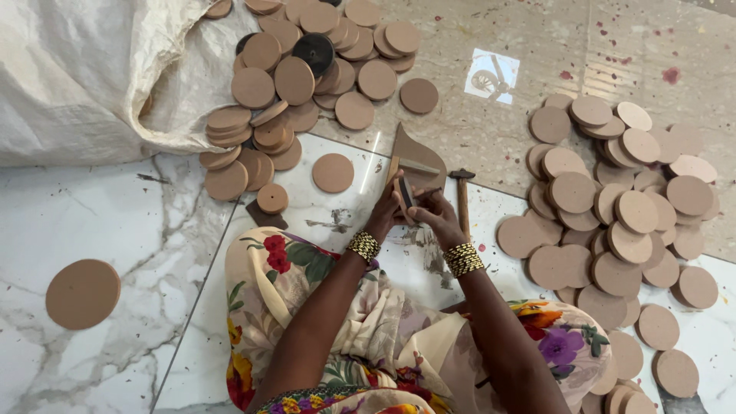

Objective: The person sits on the floor and repeatedly places a small circular disc into a metal die, then strikes it with a hammer to drive a pin through the center. Finished discs are set aside in a growing pile.

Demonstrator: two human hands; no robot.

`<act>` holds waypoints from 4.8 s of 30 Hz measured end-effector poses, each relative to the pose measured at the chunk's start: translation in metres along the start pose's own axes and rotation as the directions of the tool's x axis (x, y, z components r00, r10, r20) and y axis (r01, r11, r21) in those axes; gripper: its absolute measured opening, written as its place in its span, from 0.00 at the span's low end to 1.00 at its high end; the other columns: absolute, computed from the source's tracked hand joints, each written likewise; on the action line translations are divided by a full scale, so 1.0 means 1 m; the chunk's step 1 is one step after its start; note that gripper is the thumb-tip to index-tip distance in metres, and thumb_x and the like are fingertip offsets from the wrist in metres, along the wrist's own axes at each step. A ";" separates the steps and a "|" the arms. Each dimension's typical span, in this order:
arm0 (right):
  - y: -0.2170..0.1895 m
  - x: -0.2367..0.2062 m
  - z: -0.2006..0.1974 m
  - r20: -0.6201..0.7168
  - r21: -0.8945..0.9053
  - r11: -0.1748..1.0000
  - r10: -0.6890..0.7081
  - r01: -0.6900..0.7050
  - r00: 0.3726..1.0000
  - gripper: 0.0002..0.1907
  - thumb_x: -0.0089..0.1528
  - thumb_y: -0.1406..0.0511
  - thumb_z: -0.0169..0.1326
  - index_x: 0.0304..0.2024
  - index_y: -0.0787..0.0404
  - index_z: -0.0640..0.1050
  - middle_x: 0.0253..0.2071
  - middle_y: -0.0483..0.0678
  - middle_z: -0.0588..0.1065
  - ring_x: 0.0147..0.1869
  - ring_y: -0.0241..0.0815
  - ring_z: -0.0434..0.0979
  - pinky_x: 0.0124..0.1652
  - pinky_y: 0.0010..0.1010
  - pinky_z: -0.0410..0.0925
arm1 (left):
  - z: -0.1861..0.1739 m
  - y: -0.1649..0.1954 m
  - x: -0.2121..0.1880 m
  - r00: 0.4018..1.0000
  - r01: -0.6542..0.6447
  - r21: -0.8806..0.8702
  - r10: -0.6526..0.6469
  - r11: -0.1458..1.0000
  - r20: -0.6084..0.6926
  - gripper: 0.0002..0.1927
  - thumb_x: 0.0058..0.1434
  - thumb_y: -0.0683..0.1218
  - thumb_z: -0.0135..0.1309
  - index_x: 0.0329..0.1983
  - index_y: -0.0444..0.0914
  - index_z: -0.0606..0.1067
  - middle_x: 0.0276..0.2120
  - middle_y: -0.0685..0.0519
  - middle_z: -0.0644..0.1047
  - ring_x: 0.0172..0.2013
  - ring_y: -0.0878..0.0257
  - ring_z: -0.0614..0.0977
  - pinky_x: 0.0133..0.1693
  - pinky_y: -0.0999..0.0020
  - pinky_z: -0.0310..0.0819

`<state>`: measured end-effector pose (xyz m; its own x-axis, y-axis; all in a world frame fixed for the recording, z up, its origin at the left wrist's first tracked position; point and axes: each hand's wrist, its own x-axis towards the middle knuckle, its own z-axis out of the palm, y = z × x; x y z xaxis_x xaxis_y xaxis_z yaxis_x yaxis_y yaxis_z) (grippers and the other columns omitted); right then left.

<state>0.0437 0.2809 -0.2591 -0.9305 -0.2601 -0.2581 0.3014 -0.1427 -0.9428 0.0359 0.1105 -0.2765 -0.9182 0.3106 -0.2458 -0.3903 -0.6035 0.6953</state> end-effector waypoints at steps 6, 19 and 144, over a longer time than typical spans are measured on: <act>0.013 0.004 0.001 -0.053 0.010 1.000 -0.002 0.002 0.999 0.25 0.56 0.67 0.65 0.54 0.61 0.72 0.49 0.48 0.77 0.53 0.39 0.78 0.52 0.34 0.73 | -0.001 -0.006 0.009 0.972 -0.184 0.282 0.217 0.941 -0.090 0.35 0.72 0.61 0.51 0.75 0.37 0.65 0.55 0.47 0.69 0.53 0.60 0.70 0.54 0.67 0.68; 0.020 -0.002 0.035 -0.059 -0.557 0.767 -0.420 0.319 0.906 0.28 0.55 0.63 0.71 0.53 0.62 0.73 0.53 0.49 0.75 0.54 0.41 0.77 0.54 0.33 0.71 | 0.000 -0.002 0.000 0.898 -0.356 0.320 0.416 0.878 -0.142 0.30 0.77 0.63 0.33 0.65 0.36 0.68 0.60 0.48 0.71 0.61 0.59 0.70 0.64 0.65 0.60; -0.061 -0.023 -0.165 -0.930 -0.335 0.075 -0.184 -0.939 0.317 0.51 0.49 0.46 0.67 0.67 0.59 0.61 0.70 0.62 0.56 0.73 0.69 0.52 0.61 0.74 0.50 | -0.012 0.002 -0.002 0.716 -0.283 0.942 0.693 0.182 0.081 0.19 0.65 0.46 0.54 0.58 0.36 0.73 0.57 0.45 0.74 0.59 0.47 0.73 0.62 0.52 0.66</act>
<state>0.0127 0.4530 -0.2303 -0.5441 0.8324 -0.1050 0.8268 0.5532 0.1014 0.0365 0.0996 -0.2830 -0.9226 -0.1368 0.3608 0.2521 0.4941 0.8320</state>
